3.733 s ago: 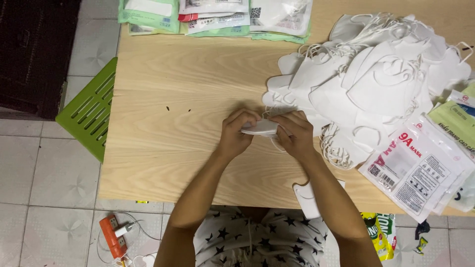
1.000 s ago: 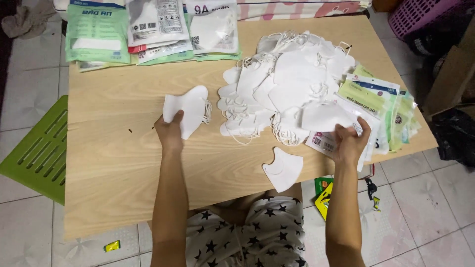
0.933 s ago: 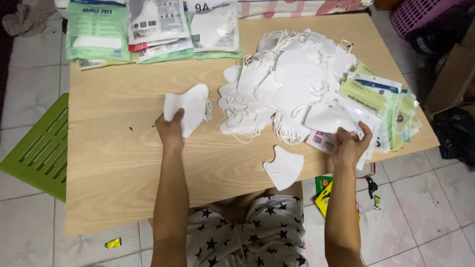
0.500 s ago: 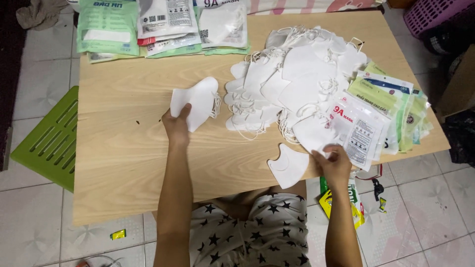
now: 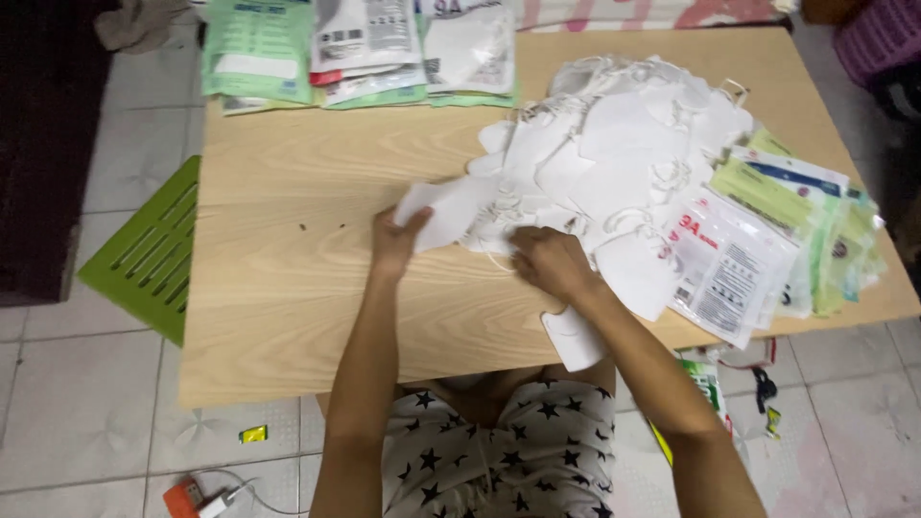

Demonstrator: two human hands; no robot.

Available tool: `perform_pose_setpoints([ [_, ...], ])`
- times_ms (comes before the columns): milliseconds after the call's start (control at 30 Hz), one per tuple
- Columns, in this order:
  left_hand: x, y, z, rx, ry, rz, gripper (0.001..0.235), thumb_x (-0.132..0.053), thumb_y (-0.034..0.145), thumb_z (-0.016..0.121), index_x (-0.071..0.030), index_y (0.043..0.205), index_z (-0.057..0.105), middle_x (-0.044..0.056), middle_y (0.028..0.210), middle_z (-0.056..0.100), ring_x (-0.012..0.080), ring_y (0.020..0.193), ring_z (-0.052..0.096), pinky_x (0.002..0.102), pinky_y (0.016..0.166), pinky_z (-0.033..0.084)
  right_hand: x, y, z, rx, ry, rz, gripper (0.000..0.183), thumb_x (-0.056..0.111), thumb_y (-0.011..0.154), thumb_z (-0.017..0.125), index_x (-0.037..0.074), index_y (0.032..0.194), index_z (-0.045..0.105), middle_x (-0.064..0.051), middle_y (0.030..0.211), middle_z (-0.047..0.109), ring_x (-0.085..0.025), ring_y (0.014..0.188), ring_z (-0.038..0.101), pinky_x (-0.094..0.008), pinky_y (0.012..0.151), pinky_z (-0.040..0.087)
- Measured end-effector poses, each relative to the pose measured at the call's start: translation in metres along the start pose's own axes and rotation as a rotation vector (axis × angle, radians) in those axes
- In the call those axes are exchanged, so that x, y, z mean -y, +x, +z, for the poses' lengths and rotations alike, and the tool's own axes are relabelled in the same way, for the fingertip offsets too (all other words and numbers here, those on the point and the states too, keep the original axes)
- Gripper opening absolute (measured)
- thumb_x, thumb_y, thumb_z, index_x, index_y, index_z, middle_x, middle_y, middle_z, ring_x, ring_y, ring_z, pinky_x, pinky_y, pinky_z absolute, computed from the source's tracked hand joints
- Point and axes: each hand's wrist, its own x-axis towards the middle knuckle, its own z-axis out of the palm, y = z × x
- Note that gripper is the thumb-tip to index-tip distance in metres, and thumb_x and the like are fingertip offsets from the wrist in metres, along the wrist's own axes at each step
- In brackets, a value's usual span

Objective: The person folds individual face masks and places them into plastic packaging bags.

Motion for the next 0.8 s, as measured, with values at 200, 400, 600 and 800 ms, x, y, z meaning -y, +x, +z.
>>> perform_pose_setpoints([
  [200,0.02,0.003,0.015,0.272,-0.163,0.216,0.035,0.004,0.078,0.086,-0.007,0.111,0.079,0.019,0.11,0.075,0.0302,0.11,0.066,0.05,0.094,0.058,-0.015,0.032,0.028,0.146,-0.265,-0.079,0.027,0.026,0.086,0.067,0.01,0.107,0.07,-0.009,0.094,0.073,-0.03,0.09,0.075,-0.045,0.073,0.061],
  [400,-0.004,-0.01,0.02,0.344,-0.086,0.579,0.029,0.005,0.091,0.071,-0.007,0.117,0.078,0.016,0.11,0.077,0.0289,0.109,0.07,0.046,0.094,0.057,-0.019,0.033,0.028,0.122,-0.346,-0.128,0.01,0.014,0.086,0.062,0.01,0.089,0.07,-0.006,0.078,0.071,-0.029,0.078,0.075,-0.044,0.063,0.059],
  [600,-0.002,-0.009,0.019,0.318,-0.042,0.668,0.032,0.006,0.092,0.068,-0.009,0.118,0.078,0.013,0.11,0.077,0.0258,0.107,0.071,0.043,0.092,0.058,-0.02,0.031,0.012,0.136,-0.205,-0.05,0.015,0.012,0.085,0.072,0.013,0.1,0.073,-0.006,0.085,0.074,-0.029,0.085,0.075,-0.043,0.074,0.061],
  [800,0.003,-0.005,0.017,0.322,-0.016,0.813,0.032,0.003,0.095,0.065,-0.011,0.121,0.078,0.013,0.11,0.078,0.0304,0.105,0.071,0.046,0.088,0.058,-0.002,0.032,-0.025,0.108,0.028,0.066,0.02,0.011,0.081,0.08,0.006,0.1,0.077,-0.012,0.085,0.076,-0.034,0.083,0.074,-0.046,0.075,0.059],
])
